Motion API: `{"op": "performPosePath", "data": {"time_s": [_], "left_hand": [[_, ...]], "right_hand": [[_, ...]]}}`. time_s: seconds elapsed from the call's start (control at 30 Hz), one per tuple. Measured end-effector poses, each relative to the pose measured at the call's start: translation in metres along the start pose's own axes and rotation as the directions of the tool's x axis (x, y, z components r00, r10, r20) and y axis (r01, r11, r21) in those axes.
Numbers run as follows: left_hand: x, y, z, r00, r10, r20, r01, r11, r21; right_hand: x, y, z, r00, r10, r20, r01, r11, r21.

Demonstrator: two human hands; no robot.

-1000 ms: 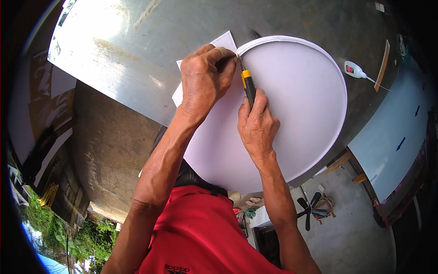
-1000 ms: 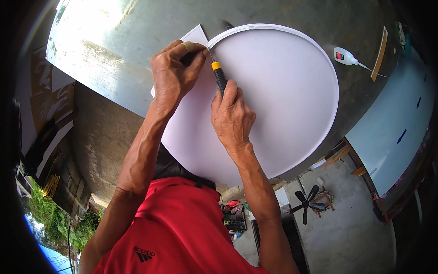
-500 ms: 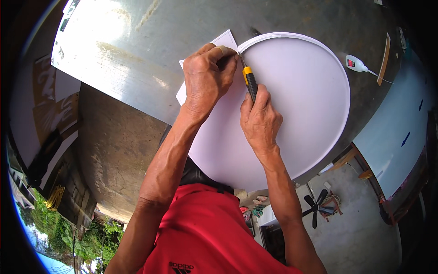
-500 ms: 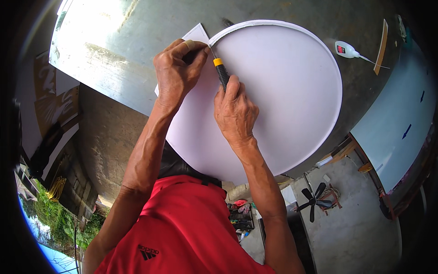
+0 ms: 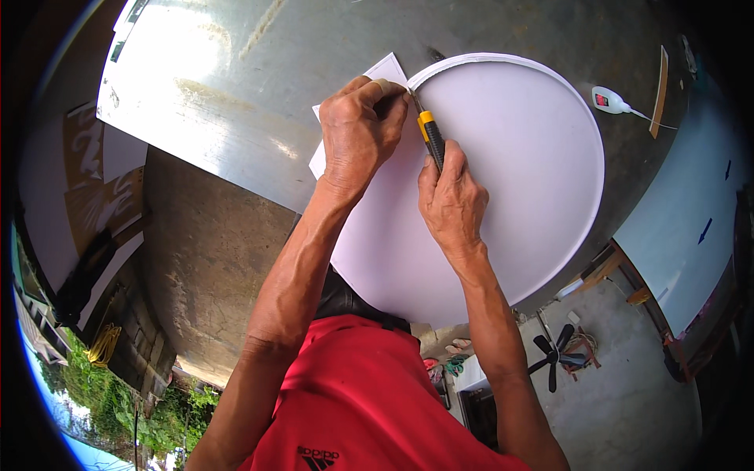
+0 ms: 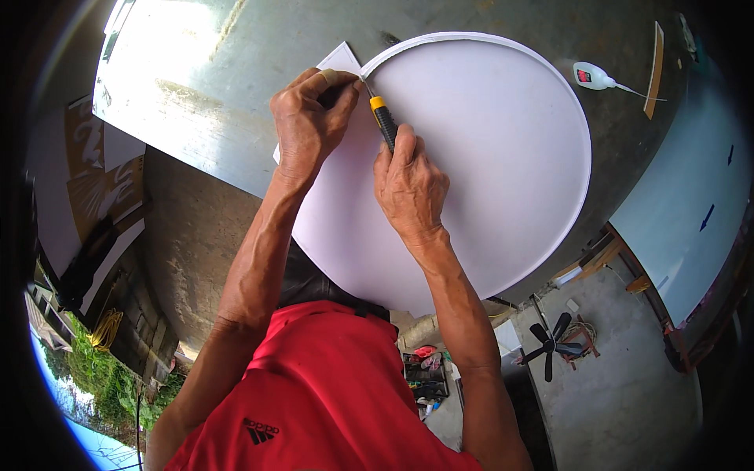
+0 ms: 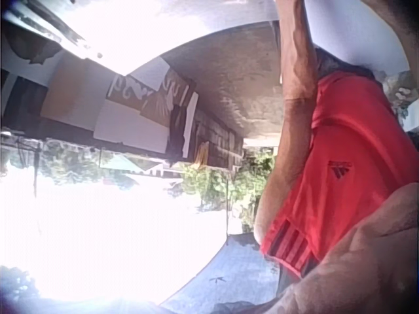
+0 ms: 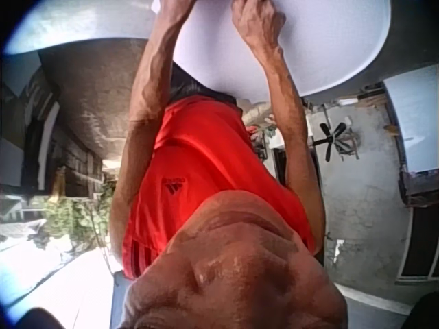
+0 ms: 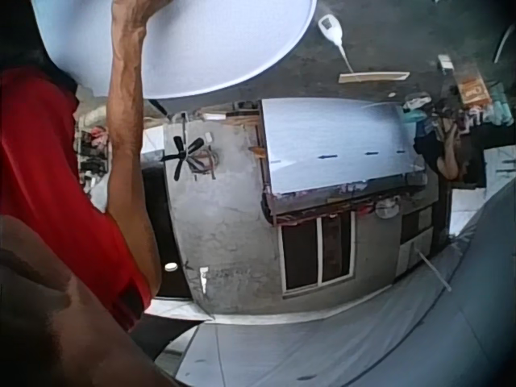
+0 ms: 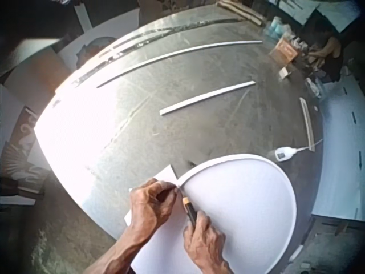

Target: The person cuts a white plastic strip with a utility knife and applies glue to it. They then attach the strip to the edge of a large white circular board, pressing it down to secure the bond. The process involves measuring, cutting, and gluing multiple strips to the board's perimeter.

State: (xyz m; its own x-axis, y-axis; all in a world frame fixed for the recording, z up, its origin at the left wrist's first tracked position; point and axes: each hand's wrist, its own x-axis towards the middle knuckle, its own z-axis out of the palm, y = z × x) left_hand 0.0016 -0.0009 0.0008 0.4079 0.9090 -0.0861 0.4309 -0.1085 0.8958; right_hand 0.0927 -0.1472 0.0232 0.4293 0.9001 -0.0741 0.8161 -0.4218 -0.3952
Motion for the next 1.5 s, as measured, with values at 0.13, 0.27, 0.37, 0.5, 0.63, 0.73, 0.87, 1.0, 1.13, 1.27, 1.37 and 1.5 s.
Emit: {"op": "performPosePath", "data": {"time_s": [0.13,0.27,0.37,0.5,0.63,0.73,0.87,1.0,1.13,1.27,1.37,1.5], "left_hand": [[-0.001,0.001,0.001,1.000,0.005,-0.006,-0.005,1.000,0.000],[0.000,0.000,0.001,1.000,0.024,-0.010,-0.024,1.000,0.015],[-0.001,-0.002,0.002,0.999,0.035,-0.019,-0.035,0.999,0.008],[-0.001,-0.001,0.001,0.999,0.028,-0.016,-0.028,1.000,0.001],[-0.001,0.000,0.001,0.999,0.040,-0.013,-0.040,0.999,0.016],[-0.001,-0.004,0.001,0.999,0.034,-0.014,-0.034,0.999,0.003],[0.000,-0.001,-0.001,1.000,0.018,-0.002,-0.018,1.000,-0.009],[-0.002,0.000,-0.001,1.000,0.009,-0.007,-0.009,1.000,-0.015],[-0.003,-0.001,0.000,1.000,0.014,-0.012,-0.015,1.000,-0.015],[-0.002,0.002,-0.001,1.000,0.016,-0.020,-0.015,1.000,0.010],[-0.003,0.001,-0.001,0.999,0.030,-0.028,-0.029,0.999,0.016],[-0.003,0.000,0.000,0.999,0.027,-0.020,-0.027,0.999,0.020]], "right_hand": [[0.000,0.001,0.000,1.000,-0.017,-0.018,0.017,1.000,0.002],[-0.001,0.001,0.000,1.000,-0.009,-0.003,0.009,1.000,0.005],[-0.001,0.001,0.000,1.000,0.000,0.004,0.000,1.000,0.003],[-0.002,0.002,0.002,1.000,-0.007,-0.014,0.008,1.000,0.010],[-0.002,0.002,0.003,1.000,-0.007,-0.029,0.008,1.000,0.024],[0.000,0.004,-0.001,1.000,0.003,-0.004,-0.003,0.995,0.104],[0.000,0.010,0.000,0.998,0.059,-0.025,-0.054,0.984,0.168],[0.000,0.009,-0.001,0.997,0.069,-0.039,-0.061,0.983,0.172],[-0.001,0.009,0.000,0.996,0.067,-0.055,-0.057,0.984,0.170],[-0.001,0.011,0.001,0.996,0.059,-0.060,-0.048,0.983,0.175],[0.000,0.010,0.000,0.996,0.068,-0.053,-0.058,0.983,0.174],[0.000,0.009,-0.001,0.996,0.086,-0.032,-0.079,0.982,0.174]]}}
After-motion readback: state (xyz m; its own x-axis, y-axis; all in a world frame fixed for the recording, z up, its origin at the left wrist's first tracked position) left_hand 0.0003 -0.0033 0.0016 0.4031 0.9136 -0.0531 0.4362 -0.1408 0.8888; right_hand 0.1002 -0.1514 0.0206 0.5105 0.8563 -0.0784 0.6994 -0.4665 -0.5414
